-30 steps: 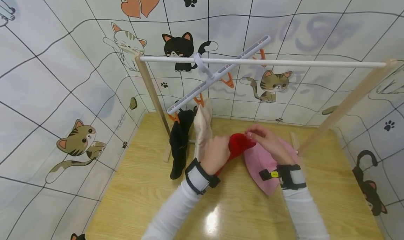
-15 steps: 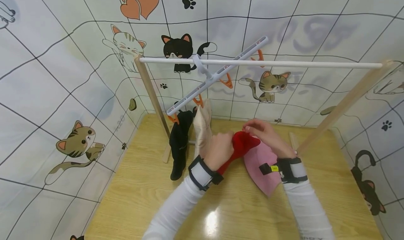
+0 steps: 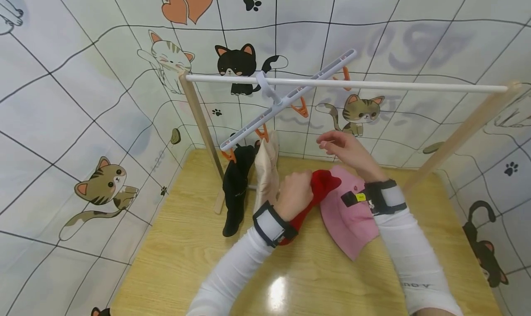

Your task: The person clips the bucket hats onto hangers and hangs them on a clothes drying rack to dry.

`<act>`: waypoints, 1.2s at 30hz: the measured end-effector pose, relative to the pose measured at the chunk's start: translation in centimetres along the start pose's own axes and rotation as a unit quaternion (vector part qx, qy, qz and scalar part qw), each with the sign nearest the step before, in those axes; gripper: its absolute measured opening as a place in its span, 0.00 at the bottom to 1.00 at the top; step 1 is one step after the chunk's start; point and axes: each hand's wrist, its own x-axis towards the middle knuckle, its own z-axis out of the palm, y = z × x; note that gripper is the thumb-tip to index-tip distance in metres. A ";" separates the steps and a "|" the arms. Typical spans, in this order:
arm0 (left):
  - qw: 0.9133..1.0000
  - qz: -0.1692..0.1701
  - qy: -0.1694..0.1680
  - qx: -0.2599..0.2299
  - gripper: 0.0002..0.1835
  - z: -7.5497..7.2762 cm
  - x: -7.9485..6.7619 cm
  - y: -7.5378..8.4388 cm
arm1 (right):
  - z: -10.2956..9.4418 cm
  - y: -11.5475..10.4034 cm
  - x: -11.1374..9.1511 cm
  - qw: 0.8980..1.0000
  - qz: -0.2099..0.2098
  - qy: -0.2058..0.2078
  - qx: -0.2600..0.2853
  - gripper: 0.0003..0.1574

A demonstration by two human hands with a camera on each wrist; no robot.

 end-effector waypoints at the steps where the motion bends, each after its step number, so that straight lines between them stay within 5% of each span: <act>1: 1.000 0.003 0.000 -0.001 0.03 0.0 0.0 0.0 | -0.2 -0.4 0.4 1.000 -0.008 0.001 -0.001 0.21; 11: 1.000 0.021 0.007 0.008 0.04 0.1 0.1 -0.5 | -0.9 -4.3 4.9 0.998 -0.027 0.039 0.039 0.25; 18: 1.000 0.020 0.003 -0.004 0.04 0.0 -0.2 -0.8 | -1.0 -5.0 7.1 0.996 -0.027 0.034 0.082 0.26; 36: 0.999 -0.009 0.021 0.039 0.04 -0.6 -0.2 -1.9 | 0.8 -4.0 7.3 0.984 -0.060 0.042 0.163 0.18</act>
